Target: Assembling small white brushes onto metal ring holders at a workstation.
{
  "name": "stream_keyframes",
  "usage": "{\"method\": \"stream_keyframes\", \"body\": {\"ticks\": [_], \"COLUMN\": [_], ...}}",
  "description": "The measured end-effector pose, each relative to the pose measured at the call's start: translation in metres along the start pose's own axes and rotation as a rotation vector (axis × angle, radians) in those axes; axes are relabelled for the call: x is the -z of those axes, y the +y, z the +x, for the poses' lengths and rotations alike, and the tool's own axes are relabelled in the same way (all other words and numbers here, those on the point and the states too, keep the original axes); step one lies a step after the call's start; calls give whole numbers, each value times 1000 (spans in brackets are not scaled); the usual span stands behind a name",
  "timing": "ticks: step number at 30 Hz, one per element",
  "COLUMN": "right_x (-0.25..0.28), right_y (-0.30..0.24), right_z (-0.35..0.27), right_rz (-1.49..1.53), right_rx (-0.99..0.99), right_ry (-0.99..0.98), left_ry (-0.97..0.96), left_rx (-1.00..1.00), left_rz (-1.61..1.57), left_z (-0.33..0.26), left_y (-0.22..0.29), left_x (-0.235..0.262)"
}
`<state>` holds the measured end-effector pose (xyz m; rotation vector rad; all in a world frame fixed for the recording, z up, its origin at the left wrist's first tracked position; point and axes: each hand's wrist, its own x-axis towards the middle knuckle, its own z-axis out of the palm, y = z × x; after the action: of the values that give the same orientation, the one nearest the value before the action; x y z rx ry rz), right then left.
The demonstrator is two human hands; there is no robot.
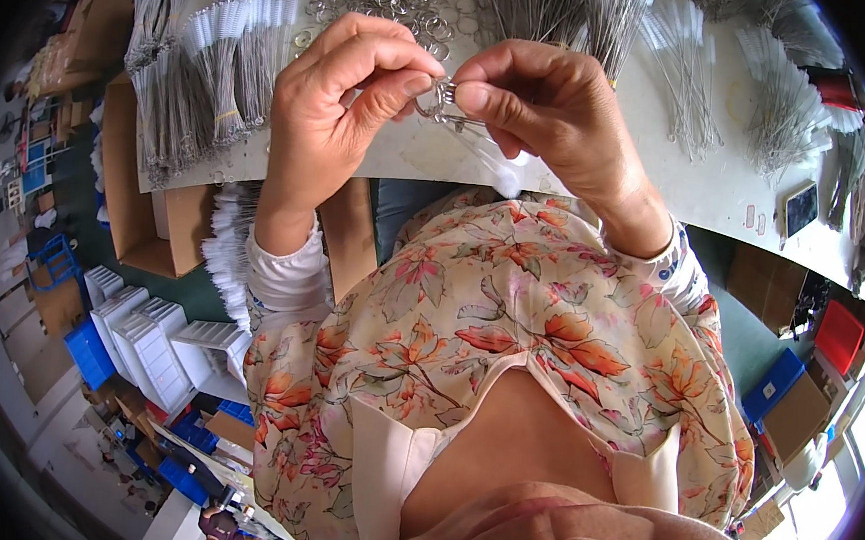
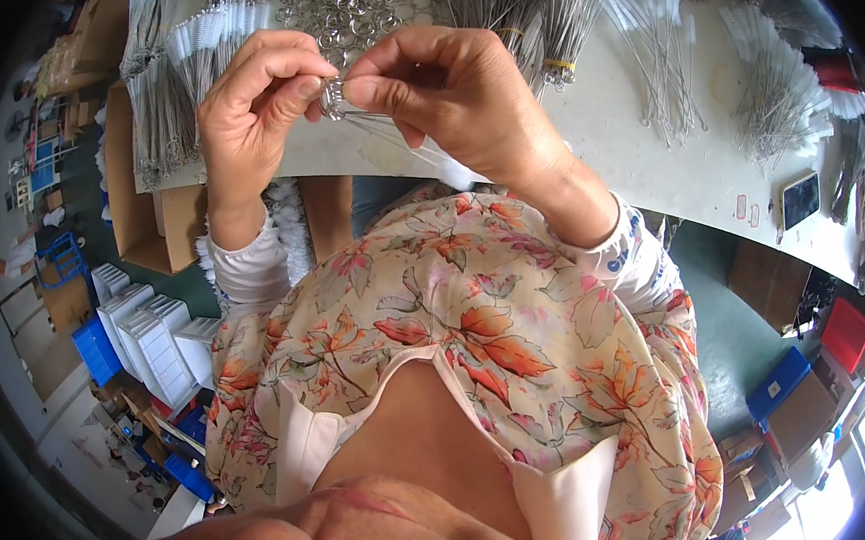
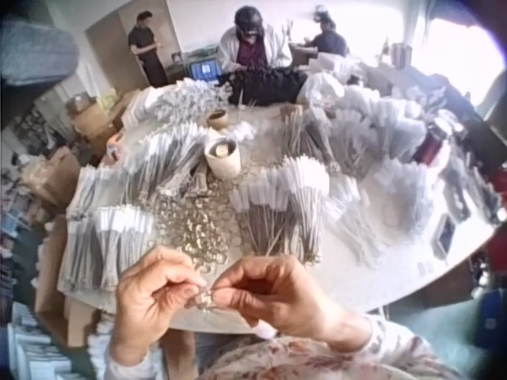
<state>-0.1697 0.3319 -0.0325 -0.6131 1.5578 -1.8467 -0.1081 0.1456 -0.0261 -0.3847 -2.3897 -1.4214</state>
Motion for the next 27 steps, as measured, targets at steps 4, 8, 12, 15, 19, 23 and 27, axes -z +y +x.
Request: {"method": "stream_keyframes", "body": {"ticks": [4,8,12,15,19,23,27], "right_x": [-3,1,-4,-7,-10,-24,-26], "right_y": [4,8,6,7,13,25,33], "right_z": [1,3,2,2,4,4,10], "right_rz": [40,37,10,26,48,95,-156], "right_rx": [-13,-35,1,4,28,126,415], "right_ry": [3,-15,-47,-50,-86,-70,95], "left_ry": [74,-24,27,25,44,287,404], "left_rx": [453,253,355,557,92,237,245], "left_rz": [-734,-81,-400,-821,121,-739,-1029], "left_z": [-10,-12,-20,-18,-25,-28,-25], "left_y": [-3,9,1,11,12,-2,5], "left_x": [-8,-6,0,6,8,-10,-28]}}
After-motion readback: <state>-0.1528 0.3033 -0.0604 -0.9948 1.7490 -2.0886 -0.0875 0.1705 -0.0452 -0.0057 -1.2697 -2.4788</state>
